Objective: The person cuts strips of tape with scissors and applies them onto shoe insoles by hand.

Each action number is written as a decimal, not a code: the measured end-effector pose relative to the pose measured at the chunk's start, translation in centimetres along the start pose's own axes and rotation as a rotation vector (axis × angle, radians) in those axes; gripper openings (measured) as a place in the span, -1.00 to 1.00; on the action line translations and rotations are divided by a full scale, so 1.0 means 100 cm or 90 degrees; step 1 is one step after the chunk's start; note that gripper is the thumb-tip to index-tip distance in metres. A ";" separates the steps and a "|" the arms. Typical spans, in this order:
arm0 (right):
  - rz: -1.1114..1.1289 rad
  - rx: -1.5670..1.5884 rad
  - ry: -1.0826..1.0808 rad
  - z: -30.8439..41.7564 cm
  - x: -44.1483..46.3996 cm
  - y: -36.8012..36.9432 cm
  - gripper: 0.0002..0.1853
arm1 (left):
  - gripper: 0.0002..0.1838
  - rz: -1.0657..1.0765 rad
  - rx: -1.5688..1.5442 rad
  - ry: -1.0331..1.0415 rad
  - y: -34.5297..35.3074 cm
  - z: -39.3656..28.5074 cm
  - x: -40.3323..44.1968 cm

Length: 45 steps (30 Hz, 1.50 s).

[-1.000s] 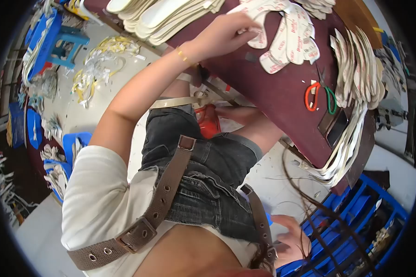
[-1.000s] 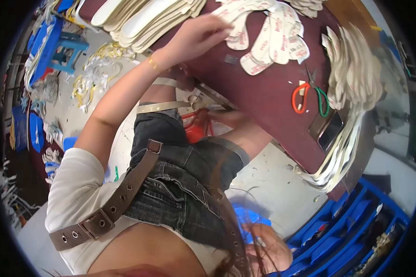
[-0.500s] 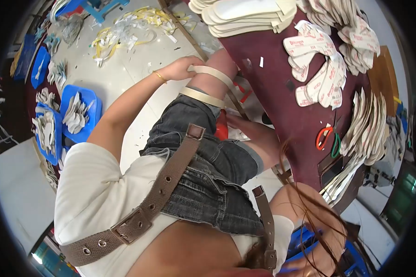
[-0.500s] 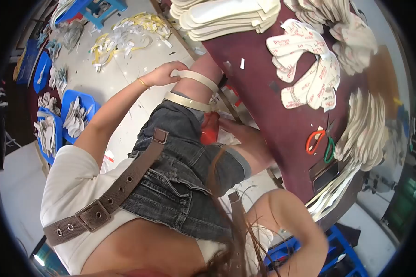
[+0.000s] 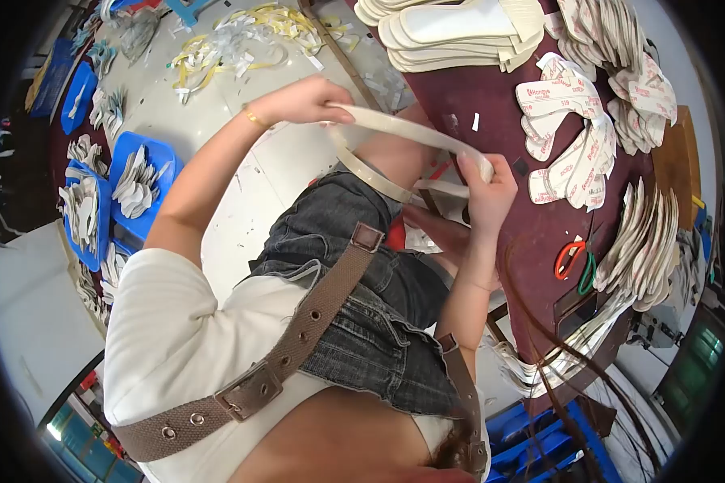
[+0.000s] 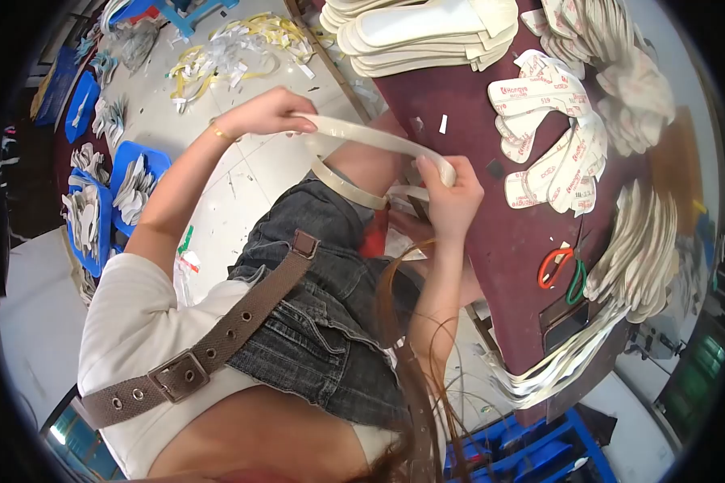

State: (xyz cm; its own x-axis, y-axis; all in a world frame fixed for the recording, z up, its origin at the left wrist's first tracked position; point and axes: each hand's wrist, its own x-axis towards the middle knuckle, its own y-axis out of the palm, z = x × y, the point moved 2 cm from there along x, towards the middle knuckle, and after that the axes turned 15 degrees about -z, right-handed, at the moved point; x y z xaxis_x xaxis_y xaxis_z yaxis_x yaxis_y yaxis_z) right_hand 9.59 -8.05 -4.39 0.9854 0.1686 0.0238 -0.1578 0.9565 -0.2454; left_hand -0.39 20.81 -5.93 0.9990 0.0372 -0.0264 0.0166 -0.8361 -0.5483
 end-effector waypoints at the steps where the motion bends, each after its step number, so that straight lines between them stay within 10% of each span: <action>1: -0.006 -0.055 -0.009 0.002 -0.001 -0.008 -0.81 | -0.76 -0.069 -0.093 0.019 0.000 0.002 -0.003; 2: -0.009 -0.055 -0.006 0.000 -0.003 -0.006 -0.81 | -0.76 -0.065 -0.094 0.019 0.003 0.004 -0.005; 4: -0.133 -0.379 -0.447 0.010 -0.017 0.004 -0.82 | -0.79 -0.183 0.147 0.023 0.011 -0.022 -0.020; 6: -0.129 -0.368 -0.494 0.028 -0.041 0.021 -0.80 | -0.79 -0.245 0.084 -0.078 0.031 -0.032 -0.022; 9: 0.125 0.022 -0.091 0.031 -0.069 0.061 -0.82 | -0.77 -0.303 -0.050 -0.199 0.059 -0.046 -0.022; 14: 0.067 0.023 0.058 -0.001 -0.065 0.068 -0.81 | -0.72 -0.172 -0.493 -0.364 0.069 -0.056 -0.025; 29: 0.135 0.148 0.171 -0.020 -0.063 0.040 -0.78 | -0.55 -0.120 -0.358 -0.213 0.067 -0.080 -0.021; 35: -0.046 0.768 0.269 -0.002 -0.076 -0.139 -0.80 | -0.60 -0.386 0.024 -0.219 -0.038 0.044 -0.060; 38: -0.344 0.844 0.164 -0.013 -0.071 -0.289 -0.88 | -0.62 -0.287 0.241 -0.404 -0.072 0.158 -0.116; 39: -0.222 1.023 0.230 -0.022 -0.072 -0.336 -0.93 | -0.62 -0.209 0.306 -0.482 -0.074 0.188 -0.124; 41: -0.299 0.951 0.235 -0.001 -0.086 -0.368 -0.92 | -0.46 -0.166 0.817 -0.292 -0.038 0.171 -0.119; 43: -0.267 0.801 0.240 0.022 -0.092 -0.376 -0.93 | -0.35 -0.347 0.469 0.021 0.011 0.091 -0.055; 45: -0.241 0.819 0.233 0.041 -0.094 -0.384 -0.90 | -0.41 -0.244 0.181 0.330 0.073 -0.024 -0.006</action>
State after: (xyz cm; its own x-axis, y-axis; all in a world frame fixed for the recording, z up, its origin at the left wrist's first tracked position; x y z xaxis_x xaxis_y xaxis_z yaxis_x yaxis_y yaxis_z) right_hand 6.14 -45.37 8.75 0.9101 -0.0266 -0.4135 0.3685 0.5079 0.7786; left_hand -0.76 13.31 -7.89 0.8179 -0.0238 0.5748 0.4303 -0.6378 -0.6388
